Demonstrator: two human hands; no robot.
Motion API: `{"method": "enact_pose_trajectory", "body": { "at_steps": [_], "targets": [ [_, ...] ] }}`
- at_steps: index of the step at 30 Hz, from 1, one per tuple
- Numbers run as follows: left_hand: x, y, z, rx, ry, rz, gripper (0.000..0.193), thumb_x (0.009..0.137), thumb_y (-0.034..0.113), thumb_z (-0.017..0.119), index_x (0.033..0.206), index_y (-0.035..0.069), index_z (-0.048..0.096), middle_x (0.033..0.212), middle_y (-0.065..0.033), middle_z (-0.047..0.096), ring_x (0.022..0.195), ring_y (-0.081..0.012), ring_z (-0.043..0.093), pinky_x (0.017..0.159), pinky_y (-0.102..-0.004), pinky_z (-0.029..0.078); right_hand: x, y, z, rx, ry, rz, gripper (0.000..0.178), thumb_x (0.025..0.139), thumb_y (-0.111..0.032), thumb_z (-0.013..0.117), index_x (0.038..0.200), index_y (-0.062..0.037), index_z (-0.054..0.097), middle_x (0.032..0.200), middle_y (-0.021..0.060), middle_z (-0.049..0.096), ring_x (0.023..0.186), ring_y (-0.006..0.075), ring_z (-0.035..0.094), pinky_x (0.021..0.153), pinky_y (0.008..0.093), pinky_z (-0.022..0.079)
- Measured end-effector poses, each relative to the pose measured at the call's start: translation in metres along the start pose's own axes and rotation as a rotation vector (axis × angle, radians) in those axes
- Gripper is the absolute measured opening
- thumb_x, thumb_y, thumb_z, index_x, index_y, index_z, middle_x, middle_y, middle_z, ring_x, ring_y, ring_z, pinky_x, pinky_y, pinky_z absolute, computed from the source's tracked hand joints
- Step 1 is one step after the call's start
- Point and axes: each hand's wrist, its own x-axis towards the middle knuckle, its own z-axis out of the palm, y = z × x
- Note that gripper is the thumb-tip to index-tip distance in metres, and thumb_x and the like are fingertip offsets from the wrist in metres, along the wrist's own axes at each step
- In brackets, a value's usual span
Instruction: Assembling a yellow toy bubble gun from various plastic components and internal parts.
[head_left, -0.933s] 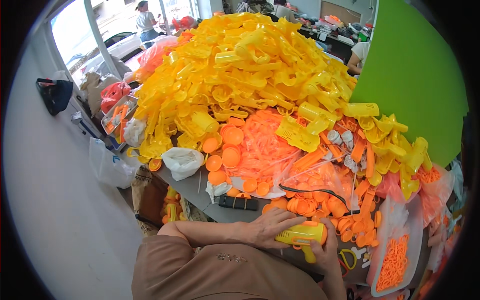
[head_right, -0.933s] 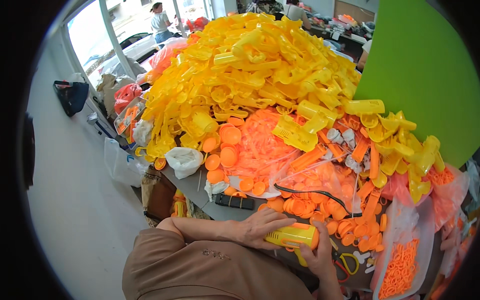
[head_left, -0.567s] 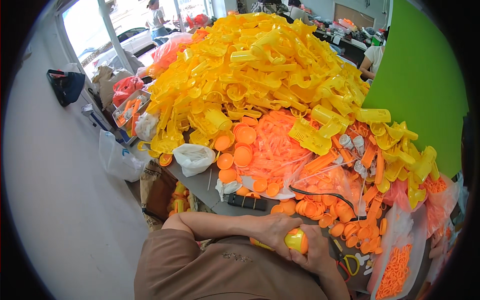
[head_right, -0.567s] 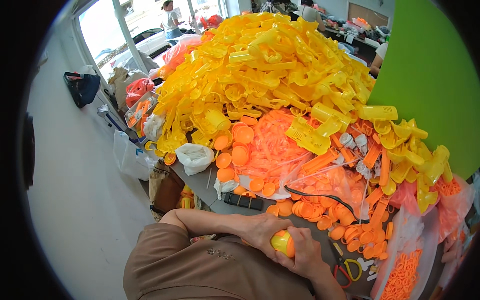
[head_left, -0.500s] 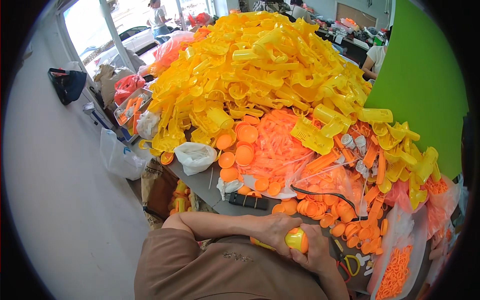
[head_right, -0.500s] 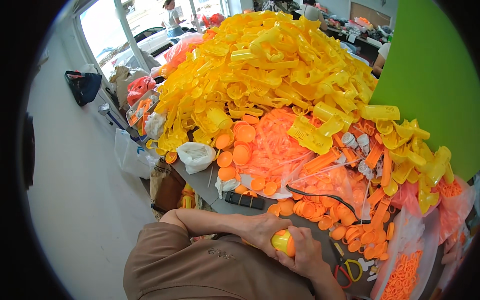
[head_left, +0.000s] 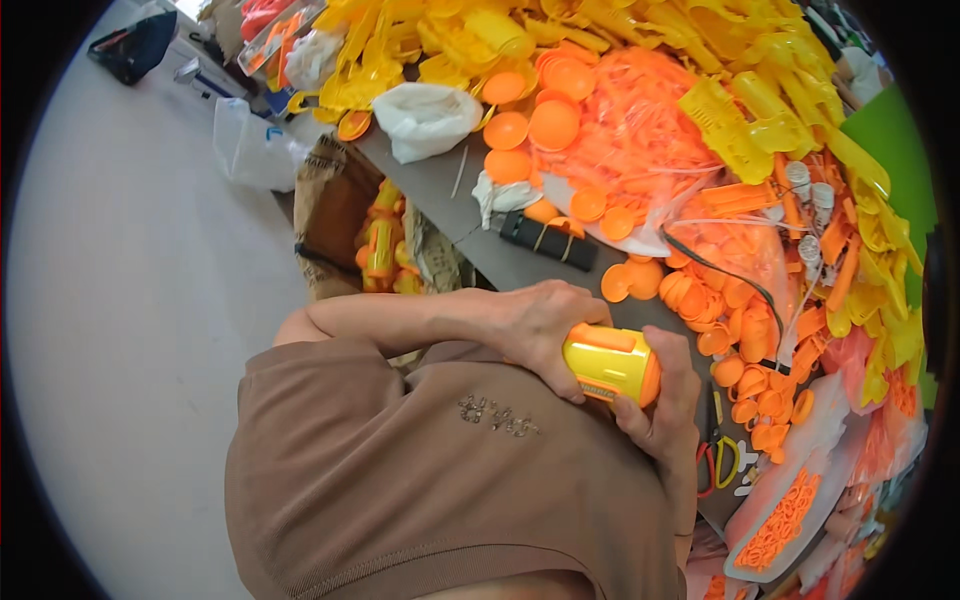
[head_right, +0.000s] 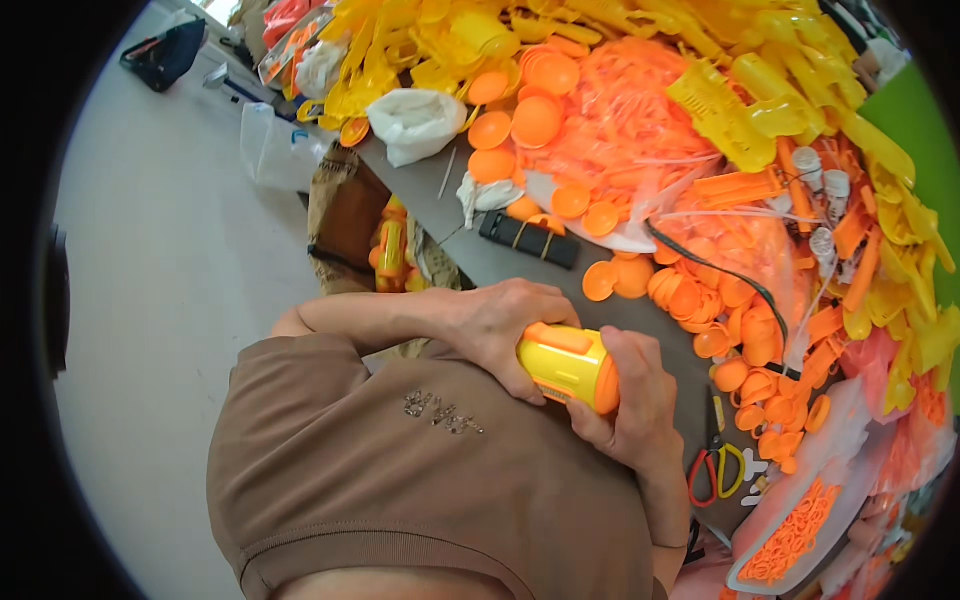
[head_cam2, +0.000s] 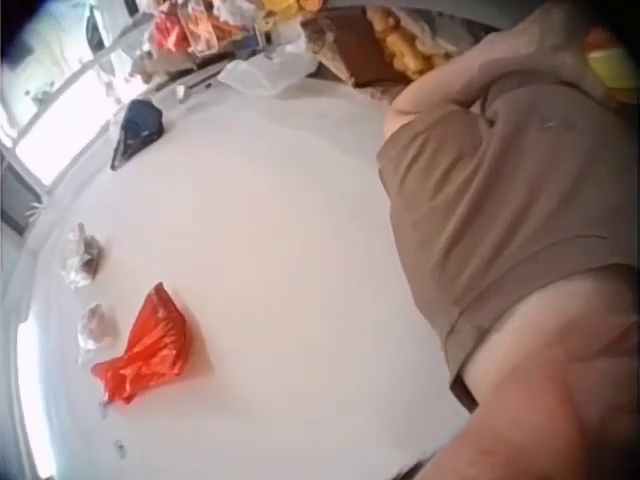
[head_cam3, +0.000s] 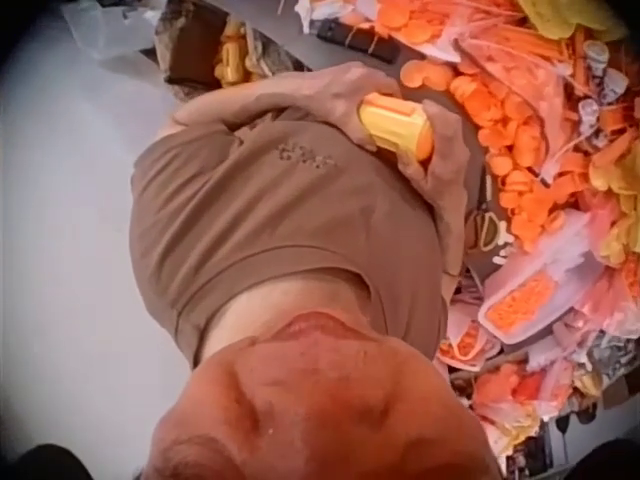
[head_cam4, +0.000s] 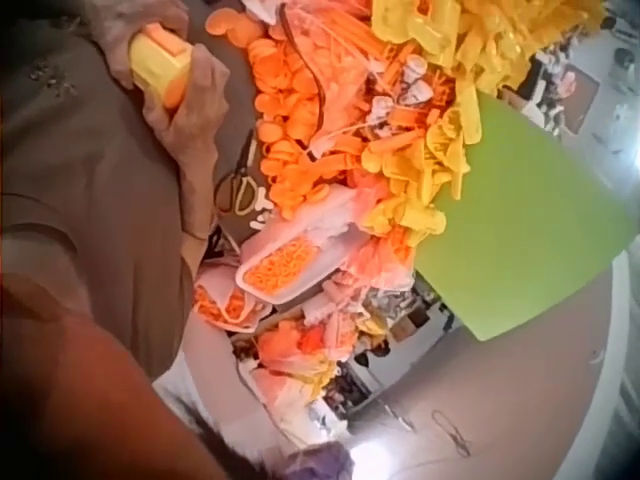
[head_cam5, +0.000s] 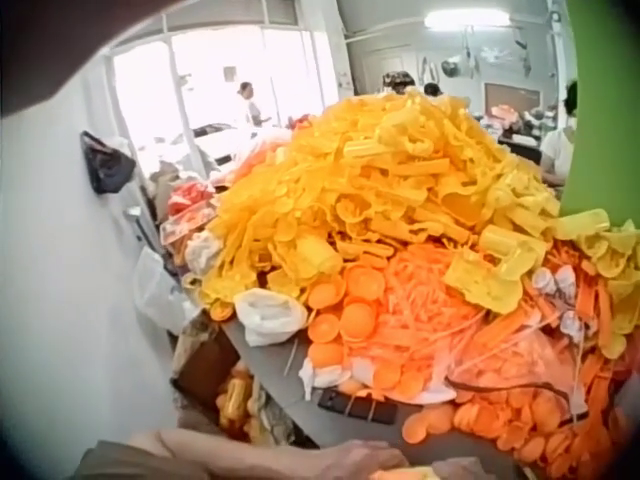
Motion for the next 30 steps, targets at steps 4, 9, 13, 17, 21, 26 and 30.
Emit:
{"method": "enact_pose_trajectory", "body": {
  "at_steps": [4,9,13,17,21,26,30],
  "targets": [
    [-0.028,-0.009,0.001,-0.284,-0.039,-0.241,0.064,0.062,0.029,0.081,0.111,-0.002,0.055,0.104,-0.0144,0.062,0.095,-0.0234,0.06,0.08,-0.0323,0.048,0.009,-0.003,0.009,0.097,-0.09,0.084,0.063,0.079,-0.032,0.065,0.124,0.0046,0.04,0.099,0.0188,0.051,0.082,0.0281,0.055,0.071,0.0342,0.044],
    [-0.129,-0.079,-0.03,-1.015,0.467,-0.266,0.061,0.057,0.016,0.074,0.111,-0.004,0.056,0.1,-0.0151,0.064,0.091,-0.0239,0.063,0.08,-0.0354,0.051,0.004,-0.003,0.001,0.146,0.008,0.169,0.068,0.08,-0.039,0.066,0.128,0.0021,0.04,0.12,0.0169,0.052,0.094,0.0267,0.056,0.079,0.0348,0.048],
    [-0.254,-0.156,-0.061,-1.078,1.155,-0.082,0.063,0.077,0.03,0.064,0.125,-0.003,0.04,0.107,-0.0171,0.059,0.088,-0.0271,0.063,0.076,-0.0369,0.054,-0.023,0.006,-0.005,0.27,0.114,0.372,0.061,0.087,-0.038,0.059,0.129,0.0023,0.04,0.116,0.0144,0.055,0.091,0.0189,0.055,0.078,0.0313,0.046],
    [-0.292,-0.218,-0.053,-0.921,1.406,-0.385,0.051,0.083,0.024,0.059,0.124,-0.001,0.041,0.104,-0.0162,0.06,0.085,-0.026,0.064,0.071,-0.0384,0.055,-0.034,0.013,-0.003,0.299,0.07,0.491,0.054,0.087,-0.032,0.061,0.126,0.0018,0.045,0.109,0.0118,0.058,0.085,0.0156,0.055,0.076,0.0281,0.045],
    [-0.243,-0.292,-0.022,-0.673,1.591,-1.064,0.055,0.065,0.025,0.078,0.102,-0.01,0.058,0.095,-0.0135,0.063,0.072,-0.0228,0.065,0.057,-0.0342,0.055,-0.036,0.018,0.01,0.312,0.079,0.536,0.045,0.086,-0.022,0.062,0.122,0.0013,0.048,0.105,0.0106,0.059,0.082,0.0153,0.055,0.074,0.0269,0.045],
    [-0.147,-0.418,0.019,-0.906,1.45,-0.5,0.052,0.083,0.028,0.063,0.127,0.008,0.045,0.102,-0.0054,0.06,0.082,-0.0187,0.06,0.068,-0.0314,0.05,-0.026,0.01,0.026,0.174,0.03,0.613,0.042,0.079,-0.001,0.062,0.119,-0.0009,0.05,0.1,0.0098,0.059,0.078,0.0144,0.056,0.071,0.0263,0.047],
    [-0.185,-0.519,-0.032,-1.193,1.263,-0.164,0.052,0.085,0.03,0.06,0.13,0.01,0.043,0.112,-0.0047,0.056,0.096,-0.0179,0.057,0.079,-0.0319,0.047,-0.026,0.001,0.015,0.248,-0.073,0.519,0.043,0.077,-0.002,0.066,0.117,-0.0023,0.051,0.096,0.0105,0.059,0.076,0.0155,0.058,0.067,0.0268,0.048]
  ]
}}
